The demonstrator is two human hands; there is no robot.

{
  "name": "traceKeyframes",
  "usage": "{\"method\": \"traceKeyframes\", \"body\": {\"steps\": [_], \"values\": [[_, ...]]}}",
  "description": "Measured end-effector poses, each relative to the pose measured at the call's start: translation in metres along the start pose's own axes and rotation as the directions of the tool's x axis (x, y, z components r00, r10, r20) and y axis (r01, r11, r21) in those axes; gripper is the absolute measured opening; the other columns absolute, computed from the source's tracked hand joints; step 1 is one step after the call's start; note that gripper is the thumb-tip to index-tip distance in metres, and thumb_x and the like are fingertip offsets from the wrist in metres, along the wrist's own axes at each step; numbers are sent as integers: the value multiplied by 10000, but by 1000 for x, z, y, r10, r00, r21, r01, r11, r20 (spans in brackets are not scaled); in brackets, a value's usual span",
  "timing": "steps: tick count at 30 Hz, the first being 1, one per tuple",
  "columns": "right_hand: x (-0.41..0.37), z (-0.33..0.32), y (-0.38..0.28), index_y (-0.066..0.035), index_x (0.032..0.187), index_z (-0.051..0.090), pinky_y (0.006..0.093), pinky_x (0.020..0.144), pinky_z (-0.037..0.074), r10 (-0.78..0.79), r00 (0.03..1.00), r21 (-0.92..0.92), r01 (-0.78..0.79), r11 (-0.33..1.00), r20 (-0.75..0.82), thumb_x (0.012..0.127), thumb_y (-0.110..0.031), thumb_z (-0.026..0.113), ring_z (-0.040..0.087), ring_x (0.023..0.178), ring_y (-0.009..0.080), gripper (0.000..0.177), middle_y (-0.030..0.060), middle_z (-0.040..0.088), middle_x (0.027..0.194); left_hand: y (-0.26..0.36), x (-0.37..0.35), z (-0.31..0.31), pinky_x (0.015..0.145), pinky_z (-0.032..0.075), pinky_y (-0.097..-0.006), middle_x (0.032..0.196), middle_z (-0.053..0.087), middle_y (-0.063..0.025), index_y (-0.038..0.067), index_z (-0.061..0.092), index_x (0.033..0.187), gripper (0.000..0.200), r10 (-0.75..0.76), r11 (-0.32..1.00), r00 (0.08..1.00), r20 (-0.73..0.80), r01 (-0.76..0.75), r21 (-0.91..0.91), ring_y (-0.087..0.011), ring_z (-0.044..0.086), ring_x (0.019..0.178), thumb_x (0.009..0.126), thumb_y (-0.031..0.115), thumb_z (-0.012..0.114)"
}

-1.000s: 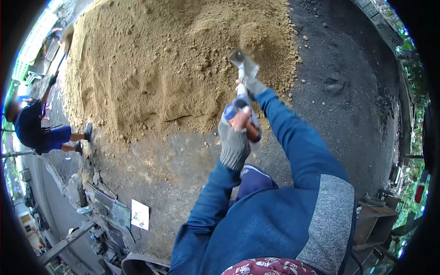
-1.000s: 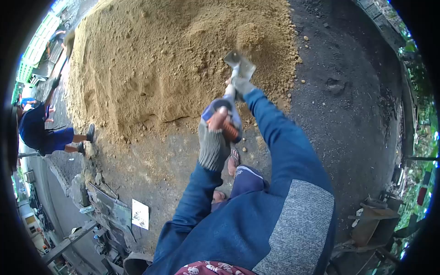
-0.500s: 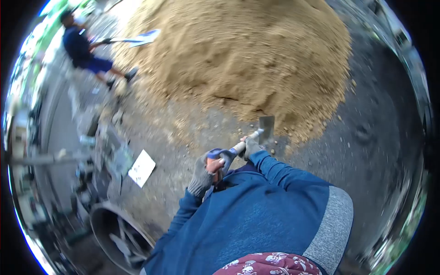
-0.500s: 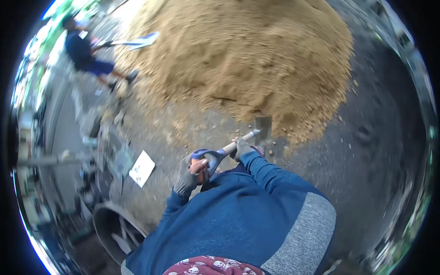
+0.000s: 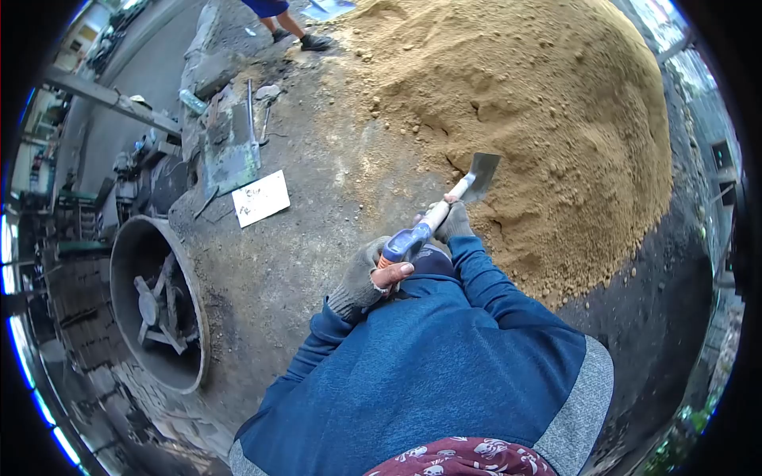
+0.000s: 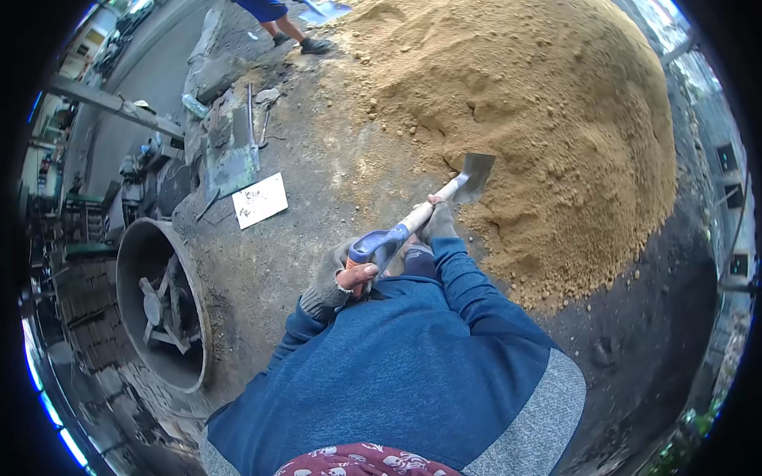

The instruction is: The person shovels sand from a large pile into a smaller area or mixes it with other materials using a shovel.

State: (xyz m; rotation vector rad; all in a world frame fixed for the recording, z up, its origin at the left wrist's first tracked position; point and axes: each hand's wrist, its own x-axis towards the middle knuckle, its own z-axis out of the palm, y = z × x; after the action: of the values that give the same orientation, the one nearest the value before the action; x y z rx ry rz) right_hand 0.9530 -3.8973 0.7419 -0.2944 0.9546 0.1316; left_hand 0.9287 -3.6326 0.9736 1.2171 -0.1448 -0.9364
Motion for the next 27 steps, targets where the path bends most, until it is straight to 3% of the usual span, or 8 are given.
{"method": "traceKeyframes", "body": {"steps": [3, 4, 7, 11, 13, 17, 21, 27], "values": [[44, 28, -28, -61, 892, 514, 460, 626, 498, -36, 999, 118, 31, 992, 38, 800, -252, 573, 546, 638, 311, 220, 141, 563, 711, 34, 11, -15, 474, 416, -224, 709, 587, -36, -9, 557, 1063, 422, 32, 999, 998, -52, -30, 31, -88, 522, 545, 803, 289, 705], [49, 45, -39, -79, 787, 509, 446, 589, 495, -27, 1000, 91, 26, 996, 8, 811, -240, 566, 534, 583, 279, 172, 98, 534, 635, 38, 19, -23, 483, 424, -227, 705, 582, -37, -6, 560, 1052, 416, 59, 998, 996, -72, -59, 5, -92, 528, 553, 804, 295, 703], [125, 51, -59, -120, 714, 497, 428, 550, 488, -7, 1000, 136, 6, 991, 12, 841, -243, 531, 525, 564, 250, 180, 59, 512, 599, 52, 49, -51, 513, 450, -240, 695, 569, -39, 3, 567, 1024, 398, 98, 994, 988, -117, -102, -35, -105, 542, 578, 810, 312, 696], [176, 79, -63, -177, 795, 511, 418, 543, 494, -142, 986, 40, 146, 988, -91, 877, -266, 481, 521, 573, 232, 125, 51, 523, 651, 72, 101, -93, 524, 478, -250, 693, 564, -43, 23, 577, 968, 376, 60, 998, 985, -161, -64, -19, -115, 552, 590, 826, 349, 698], [187, 97, -65, -169, 899, 520, 459, 590, 517, -47, 985, -9, 46, 999, -164, 836, -237, 555, 542, 618, 274, 100, 103, 549, 723, 73, 121, -116, 509, 488, -251, 686, 565, -44, 23, 577, 945, 376, -8, 999, 977, -213, -3, -53, -116, 547, 581, 832, 361, 699], [199, 136, -60, -150, 969, 519, 502, 640, 528, -33, 920, -106, -9, 994, -391, 825, -241, 574, 560, 688, 277, 179, 114, 559, 803, 76, 145, -153, 436, 480, -228, 639, 601, -41, 20, 607, 914, 330, 12, 978, 921, -389, -92, -187, -111, 580, 491, 876, 345, 652], [257, 140, -54, -150, 923, 539, 472, 638, 531, -98, 919, -129, 52, 990, -381, 840, -258, 568, 561, 689, 273, 140, 104, 557, 787, 83, 162, -209, 454, 487, -244, 636, 580, -48, 24, 595, 884, 362, -56, 938, 898, -437, -103, -331, -139, 588, 507, 857, 375, 680], [268, 239, -65, -153, 911, 541, 457, 636, 533, -425, 837, -113, 412, 904, -345, 847, -236, 623, 568, 683, 249, 133, 91, 558, 777, 89, 197, -322, 491, 513, -286, 650, 581, -72, 24, 566, 952, 407, -22, 877, 928, -372, -161, -452, -178, 603, 531, 859, 408, 667]]}}
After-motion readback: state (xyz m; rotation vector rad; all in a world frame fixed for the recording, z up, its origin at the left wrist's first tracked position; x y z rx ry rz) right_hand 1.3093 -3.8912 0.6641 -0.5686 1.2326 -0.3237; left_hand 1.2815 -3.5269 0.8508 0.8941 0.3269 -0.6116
